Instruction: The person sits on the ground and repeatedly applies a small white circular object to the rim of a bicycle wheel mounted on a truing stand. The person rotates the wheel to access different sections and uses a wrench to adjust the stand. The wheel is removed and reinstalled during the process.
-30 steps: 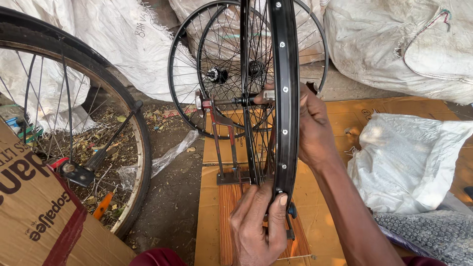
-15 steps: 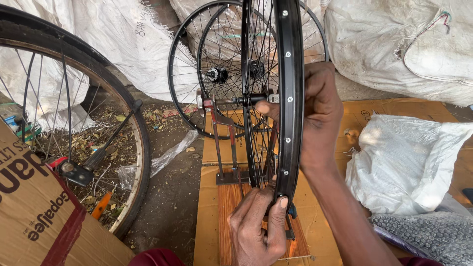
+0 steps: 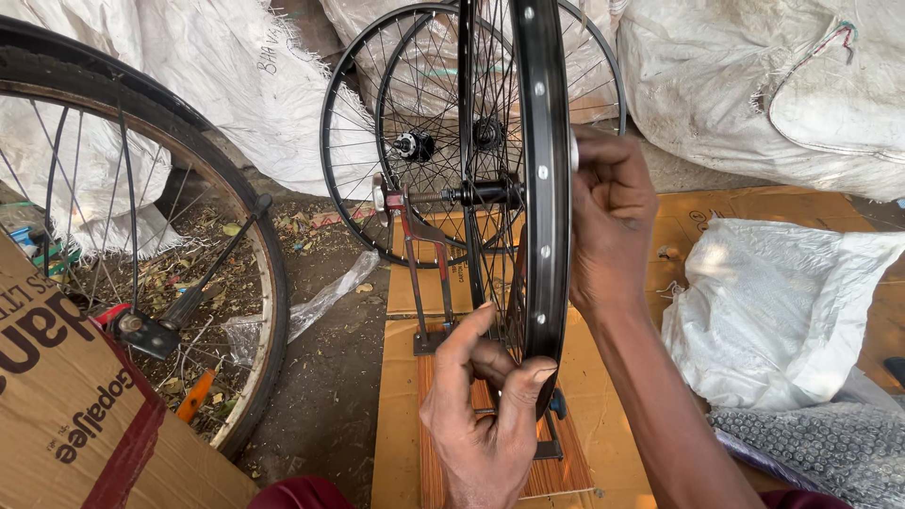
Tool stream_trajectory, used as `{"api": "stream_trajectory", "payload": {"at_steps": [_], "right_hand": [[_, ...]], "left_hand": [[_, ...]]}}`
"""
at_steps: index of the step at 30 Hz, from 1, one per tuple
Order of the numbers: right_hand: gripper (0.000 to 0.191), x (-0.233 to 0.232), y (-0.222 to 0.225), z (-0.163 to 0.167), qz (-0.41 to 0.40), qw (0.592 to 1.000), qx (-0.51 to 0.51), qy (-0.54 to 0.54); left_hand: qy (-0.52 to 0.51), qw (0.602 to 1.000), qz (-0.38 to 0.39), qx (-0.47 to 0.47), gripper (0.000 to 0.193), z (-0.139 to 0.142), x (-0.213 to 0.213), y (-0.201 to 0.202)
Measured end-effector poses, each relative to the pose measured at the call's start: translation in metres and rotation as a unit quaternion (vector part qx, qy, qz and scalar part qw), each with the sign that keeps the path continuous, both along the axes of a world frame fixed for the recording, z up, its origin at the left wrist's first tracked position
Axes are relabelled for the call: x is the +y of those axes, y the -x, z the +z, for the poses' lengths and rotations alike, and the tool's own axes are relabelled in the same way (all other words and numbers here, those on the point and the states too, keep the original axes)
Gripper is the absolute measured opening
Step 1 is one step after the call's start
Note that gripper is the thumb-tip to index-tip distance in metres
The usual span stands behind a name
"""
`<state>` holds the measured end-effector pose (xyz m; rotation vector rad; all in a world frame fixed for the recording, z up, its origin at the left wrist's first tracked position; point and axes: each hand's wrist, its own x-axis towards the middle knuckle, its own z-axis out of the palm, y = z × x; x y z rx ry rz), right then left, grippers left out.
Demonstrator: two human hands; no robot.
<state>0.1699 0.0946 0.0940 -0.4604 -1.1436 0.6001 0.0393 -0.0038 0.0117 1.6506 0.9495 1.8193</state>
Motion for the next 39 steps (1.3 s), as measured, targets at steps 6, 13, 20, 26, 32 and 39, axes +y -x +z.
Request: {"api": "stream_trajectory", "payload": {"at_steps": [6, 13, 20, 26, 32, 39], "right_hand": [[0.022, -0.003, -0.003, -0.001, 0.048, 0.991, -0.112, 0.051], [0.030, 0.007, -0.003, 0.000, 0.144, 0.981, -0.114, -0.061], [0.037, 0.001, 0.010, -0.001, -0.050, 0.982, -0.142, -0.113], [0.053, -0.004, 0.028, 0.004, -0.235, 0.958, -0.119, -0.108], [0.016, -0.006, 0.008, 0.003, 0.016, 0.995, -0.075, -0.064], [0.024, -0.013, -0.004, -0.014, 0.033, 0.999, -0.031, -0.003]], "left_hand": [[-0.002, 0.997, -0.006, 0.071, 0.023, -0.001, -0.002, -0.002], [-0.038, 0.995, 0.010, 0.096, 0.013, -0.005, -0.001, -0.005], [-0.017, 0.996, 0.004, 0.089, 0.013, -0.007, 0.000, -0.003], [-0.008, 0.997, -0.010, 0.080, 0.012, -0.004, -0.003, -0.001], [-0.008, 0.996, -0.001, 0.085, 0.013, 0.003, -0.005, -0.002], [0.046, 0.998, -0.041, 0.014, 0.038, 0.023, -0.002, -0.002]]}}
